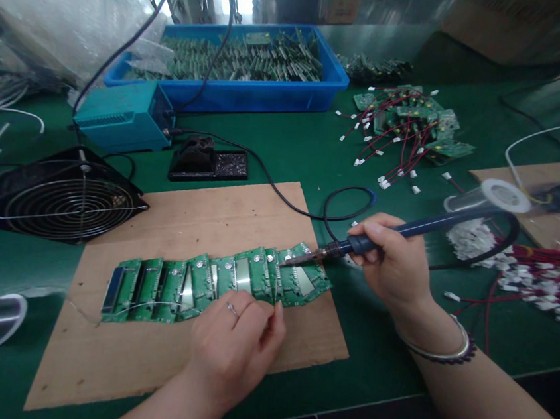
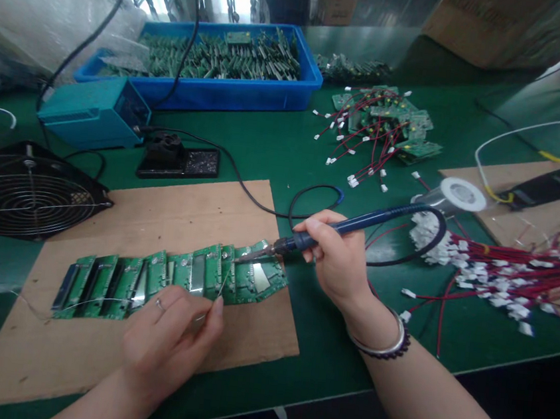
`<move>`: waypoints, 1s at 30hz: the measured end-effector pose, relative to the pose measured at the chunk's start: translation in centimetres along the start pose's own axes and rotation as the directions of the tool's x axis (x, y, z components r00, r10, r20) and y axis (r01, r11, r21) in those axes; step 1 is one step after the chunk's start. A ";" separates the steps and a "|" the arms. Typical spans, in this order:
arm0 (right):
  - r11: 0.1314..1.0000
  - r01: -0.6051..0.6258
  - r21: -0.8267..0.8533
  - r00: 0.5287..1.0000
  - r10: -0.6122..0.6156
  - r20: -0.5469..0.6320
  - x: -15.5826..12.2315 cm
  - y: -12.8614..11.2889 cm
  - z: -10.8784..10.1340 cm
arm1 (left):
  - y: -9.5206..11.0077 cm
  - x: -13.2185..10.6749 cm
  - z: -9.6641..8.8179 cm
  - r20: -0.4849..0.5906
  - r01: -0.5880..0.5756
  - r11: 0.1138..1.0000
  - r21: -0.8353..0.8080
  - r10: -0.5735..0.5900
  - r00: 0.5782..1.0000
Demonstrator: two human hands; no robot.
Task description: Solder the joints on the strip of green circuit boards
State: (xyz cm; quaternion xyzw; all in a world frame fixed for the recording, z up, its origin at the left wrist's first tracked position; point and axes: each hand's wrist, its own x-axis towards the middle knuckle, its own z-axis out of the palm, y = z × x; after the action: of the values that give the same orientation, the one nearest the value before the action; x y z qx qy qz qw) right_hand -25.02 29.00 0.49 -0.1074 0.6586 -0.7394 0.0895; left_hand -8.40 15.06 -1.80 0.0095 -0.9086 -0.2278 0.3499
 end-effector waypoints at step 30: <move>0.999 0.048 -0.012 0.997 -0.047 0.056 0.5 0.4 -0.1 | -0.4 -0.4 1.4 -0.018 -0.009 0.996 0.086 0.011 1.000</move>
State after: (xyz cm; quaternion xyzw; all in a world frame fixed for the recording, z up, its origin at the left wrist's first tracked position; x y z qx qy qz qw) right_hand -25.55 28.86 0.14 -0.1441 0.6579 -0.7337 0.0895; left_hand -9.00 15.35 -3.13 0.0223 -0.9144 -0.1865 0.3587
